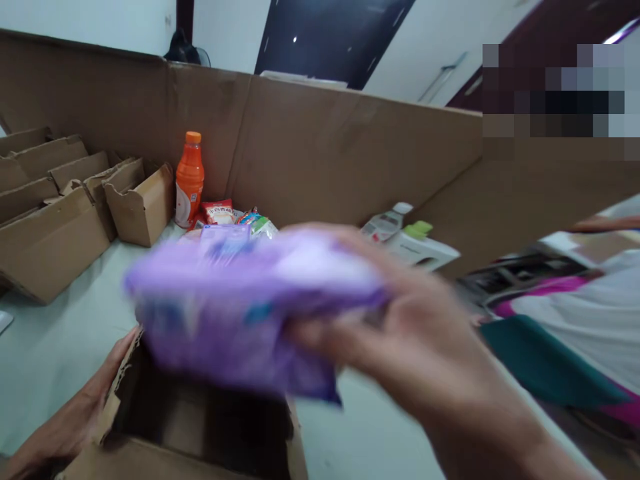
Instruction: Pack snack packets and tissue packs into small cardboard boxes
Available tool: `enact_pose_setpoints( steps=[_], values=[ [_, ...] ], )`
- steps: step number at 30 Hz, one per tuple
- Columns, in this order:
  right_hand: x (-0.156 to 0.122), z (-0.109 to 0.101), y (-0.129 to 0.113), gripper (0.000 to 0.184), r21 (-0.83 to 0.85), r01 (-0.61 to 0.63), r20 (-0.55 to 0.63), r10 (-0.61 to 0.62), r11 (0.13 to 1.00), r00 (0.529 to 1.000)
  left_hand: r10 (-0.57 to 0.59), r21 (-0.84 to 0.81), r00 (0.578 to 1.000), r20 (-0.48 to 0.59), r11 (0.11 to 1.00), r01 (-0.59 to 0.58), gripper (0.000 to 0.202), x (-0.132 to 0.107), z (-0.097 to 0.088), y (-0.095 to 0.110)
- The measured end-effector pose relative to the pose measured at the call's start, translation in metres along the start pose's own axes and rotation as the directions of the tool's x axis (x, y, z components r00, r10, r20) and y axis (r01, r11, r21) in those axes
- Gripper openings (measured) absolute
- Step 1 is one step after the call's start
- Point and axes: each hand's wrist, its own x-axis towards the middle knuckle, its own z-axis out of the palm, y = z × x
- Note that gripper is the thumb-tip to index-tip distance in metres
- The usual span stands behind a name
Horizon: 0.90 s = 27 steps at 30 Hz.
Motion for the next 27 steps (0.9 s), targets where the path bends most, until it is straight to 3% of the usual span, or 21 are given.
enact_pose_setpoints(
  steps=[2, 4, 5, 8, 11, 14, 16, 19, 21, 24, 27],
  values=[
    [0.037, -0.004, 0.02, 0.044, 0.008, 0.097, -0.329, -0.089, 0.995, 0.94, -0.014, -0.003, 1.0, 0.0, 1.0, 0.014, 0.116, -0.002, 0.003, -0.005],
    [0.079, 0.007, 0.05, 0.056, -0.13, 0.146, -0.431, -0.188, 0.981, 0.883, -0.024, -0.01, 1.0, -0.007, 1.0, 0.024, 0.118, -0.003, 0.006, -0.009],
    [0.099, 0.016, 0.068, 0.062, -0.218, 0.156, -0.411, -0.236, 0.963, 0.881, -0.023, -0.018, 1.0, -0.015, 1.0, 0.023, 0.121, -0.004, 0.008, -0.011],
    [0.149, 0.049, 0.129, 0.059, -0.375, 0.114, -0.146, -0.18, 0.92, 0.973, 0.001, -0.042, 0.999, -0.036, 0.999, -0.003, 0.126, -0.002, 0.012, -0.015],
    [0.176, 0.077, 0.179, 0.05, -0.407, 0.133, 0.0, -0.145, 0.904, 0.989, 0.023, -0.009, 0.999, -0.049, 1.0, -0.023, 0.105, 0.001, 0.013, -0.015],
    [0.187, 0.088, 0.203, 0.049, -0.437, 0.184, 0.129, -0.142, 0.88, 0.982, 0.007, 0.061, 0.998, -0.068, 0.998, -0.003, 0.092, 0.004, 0.012, -0.013],
    [0.189, 0.083, 0.202, 0.051, -0.467, 0.212, 0.2, -0.131, 0.859, 0.971, -0.007, 0.109, 0.997, -0.072, 0.994, 0.015, 0.095, 0.005, 0.011, -0.01],
    [0.176, 0.059, 0.177, 0.051, -0.493, 0.208, 0.205, -0.12, 0.845, 0.971, -0.006, 0.146, 0.998, -0.058, 0.989, 0.014, 0.106, 0.006, 0.009, -0.005],
    [0.148, 0.038, 0.151, 0.049, -0.499, 0.195, 0.167, -0.127, 0.844, 0.978, -0.002, 0.145, 0.999, -0.037, 0.989, 0.008, 0.119, 0.004, 0.006, -0.001],
    [0.069, 0.016, 0.115, 0.042, -0.403, 0.152, 0.058, -0.141, 0.903, 0.988, 0.013, 0.153, 1.0, -0.009, 0.988, -0.011, 0.126, -0.003, 0.001, 0.002],
    [-0.035, 0.019, 0.103, 0.041, -0.186, 0.037, -0.019, -0.041, 0.982, 0.999, 0.017, 0.132, 1.0, -0.026, 0.991, -0.013, 0.124, -0.01, -0.002, 0.001]
  ],
)
